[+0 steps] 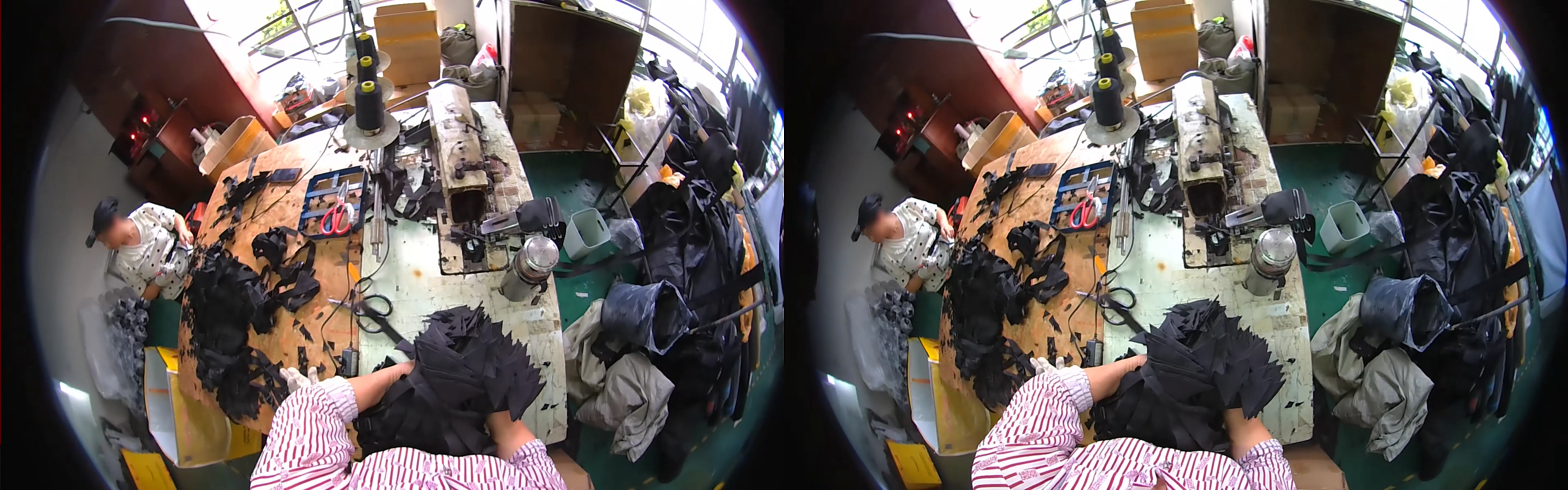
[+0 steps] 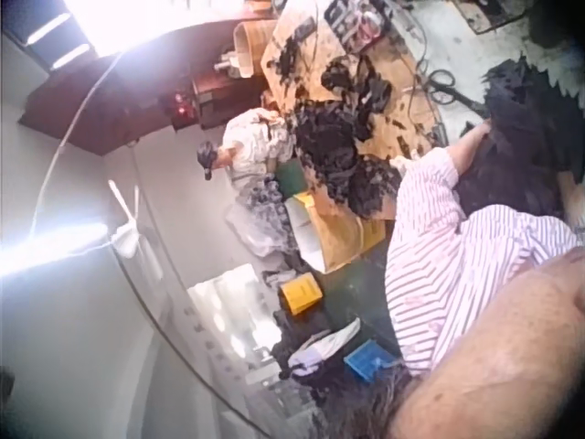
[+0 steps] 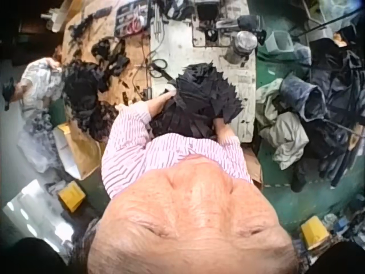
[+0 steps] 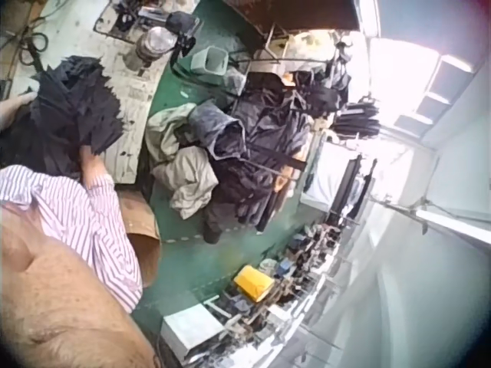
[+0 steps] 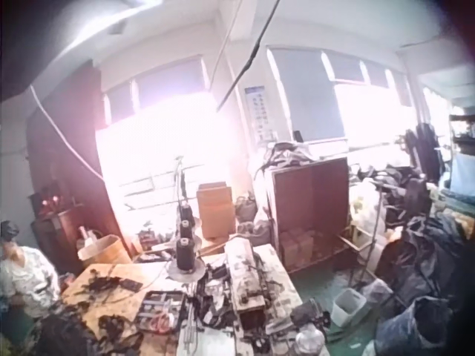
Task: The person uses red-handled scissors to cut black fabric straps on a wooden workbench. They gather the cut pieces and place them into a cardboard box. The person then picks up a larger black fabric assembly and begins to fold and arrange it on the table.
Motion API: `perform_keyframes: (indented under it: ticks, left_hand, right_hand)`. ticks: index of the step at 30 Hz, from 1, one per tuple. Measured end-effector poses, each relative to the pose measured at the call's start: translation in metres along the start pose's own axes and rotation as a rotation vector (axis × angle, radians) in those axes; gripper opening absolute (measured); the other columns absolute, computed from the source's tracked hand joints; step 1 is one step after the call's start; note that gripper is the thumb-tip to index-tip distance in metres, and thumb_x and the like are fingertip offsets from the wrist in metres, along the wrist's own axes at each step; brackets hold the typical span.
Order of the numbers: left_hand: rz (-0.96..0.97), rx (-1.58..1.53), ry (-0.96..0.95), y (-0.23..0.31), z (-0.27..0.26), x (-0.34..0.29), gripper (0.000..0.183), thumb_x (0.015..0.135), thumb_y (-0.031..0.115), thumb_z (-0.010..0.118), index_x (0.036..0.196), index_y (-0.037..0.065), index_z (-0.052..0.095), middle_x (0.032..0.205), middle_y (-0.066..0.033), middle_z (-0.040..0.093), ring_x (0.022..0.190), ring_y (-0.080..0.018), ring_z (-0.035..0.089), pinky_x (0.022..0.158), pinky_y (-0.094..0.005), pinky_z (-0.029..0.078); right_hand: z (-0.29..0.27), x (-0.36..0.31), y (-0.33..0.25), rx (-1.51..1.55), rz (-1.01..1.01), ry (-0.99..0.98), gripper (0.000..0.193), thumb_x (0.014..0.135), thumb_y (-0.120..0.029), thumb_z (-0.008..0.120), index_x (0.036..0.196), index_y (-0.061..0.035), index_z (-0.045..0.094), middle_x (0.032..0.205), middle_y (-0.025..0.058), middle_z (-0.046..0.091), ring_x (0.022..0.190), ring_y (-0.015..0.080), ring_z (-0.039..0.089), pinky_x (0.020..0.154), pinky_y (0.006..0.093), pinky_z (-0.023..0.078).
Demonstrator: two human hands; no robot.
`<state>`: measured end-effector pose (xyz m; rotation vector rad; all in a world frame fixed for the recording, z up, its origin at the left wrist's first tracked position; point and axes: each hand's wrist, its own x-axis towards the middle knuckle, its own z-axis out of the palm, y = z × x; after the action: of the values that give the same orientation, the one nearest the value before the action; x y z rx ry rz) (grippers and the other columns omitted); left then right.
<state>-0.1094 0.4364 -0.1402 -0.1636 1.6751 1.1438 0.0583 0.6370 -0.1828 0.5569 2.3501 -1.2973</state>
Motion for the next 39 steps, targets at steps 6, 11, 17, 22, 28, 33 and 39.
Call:
perform_keyframes:
  ticks: [6,11,17,22,28,33,39]
  left_hand:
    - [0.022,-0.023,-0.003,0.002,-0.004,-0.005,0.019,0.086,0.019,0.052,0.094,0.005,0.062,0.082,-0.0076,0.063,0.065,-0.0189,0.057,0.060,-0.0323,0.048]
    - [0.025,-0.067,-0.007,0.010,-0.006,-0.004,0.019,0.087,0.019,0.051,0.093,0.005,0.062,0.081,-0.0076,0.063,0.063,-0.0190,0.058,0.059,-0.0323,0.049]
    - [-0.114,-0.361,0.014,0.010,-0.023,-0.011,0.019,0.087,0.020,0.050,0.091,0.006,0.062,0.079,-0.0076,0.063,0.062,-0.0193,0.058,0.058,-0.0324,0.049]
    - [-0.199,-0.559,0.059,0.008,-0.035,-0.015,0.019,0.088,0.020,0.049,0.090,0.006,0.062,0.078,-0.0076,0.063,0.060,-0.0195,0.058,0.057,-0.0324,0.049]
    - [-0.141,-0.225,0.246,0.067,-0.035,-0.068,0.030,0.090,0.029,0.049,0.089,0.004,0.064,0.078,-0.0072,0.065,0.061,-0.0165,0.058,0.056,-0.0307,0.046]
    - [0.102,0.005,0.322,0.066,-0.054,-0.090,0.043,0.094,0.035,0.045,0.081,-0.001,0.063,0.067,-0.0098,0.064,0.055,-0.0185,0.058,0.055,-0.0318,0.047]
    - [0.079,-0.029,0.313,0.074,-0.074,-0.106,0.047,0.095,0.035,0.044,0.076,-0.004,0.061,0.060,-0.0122,0.062,0.053,-0.0203,0.060,0.058,-0.0313,0.049]
  right_hand:
    - [-0.011,-0.011,0.011,-0.015,-0.037,0.015,0.047,0.090,-0.033,0.051,0.123,0.0012,0.050,0.121,0.0129,0.055,0.108,0.0214,0.055,0.093,0.0319,0.043]
    - [-0.022,-0.050,0.032,-0.024,-0.045,0.037,0.047,0.090,-0.033,0.051,0.123,0.0013,0.050,0.121,0.0129,0.055,0.108,0.0215,0.055,0.093,0.0319,0.043]
    - [-0.050,-0.069,-0.030,0.006,0.086,-0.187,0.041,0.090,-0.029,0.049,0.118,0.0002,0.054,0.116,0.0176,0.058,0.104,0.0267,0.057,0.090,0.0332,0.043]
    - [-0.081,-0.103,-0.097,0.267,0.279,-0.173,0.043,0.089,-0.032,0.048,0.114,0.0019,0.056,0.111,0.0221,0.060,0.103,0.0315,0.058,0.087,0.0354,0.043]
    - [-0.103,-0.113,-0.111,0.158,0.207,-0.093,0.043,0.089,-0.033,0.049,0.113,0.0019,0.057,0.105,0.0243,0.061,0.099,0.0309,0.060,0.082,0.0345,0.044]
    - [-0.116,-0.118,-0.119,0.121,0.097,-0.137,0.028,0.089,-0.022,0.050,0.097,0.0029,0.059,0.084,0.0244,0.060,0.078,0.0299,0.061,0.069,0.0355,0.045]
    - [-0.117,-0.155,-0.094,0.158,0.030,0.020,0.019,0.087,-0.016,0.056,0.090,0.0030,0.057,0.070,0.0189,0.055,0.060,0.0271,0.052,0.060,0.0338,0.043]
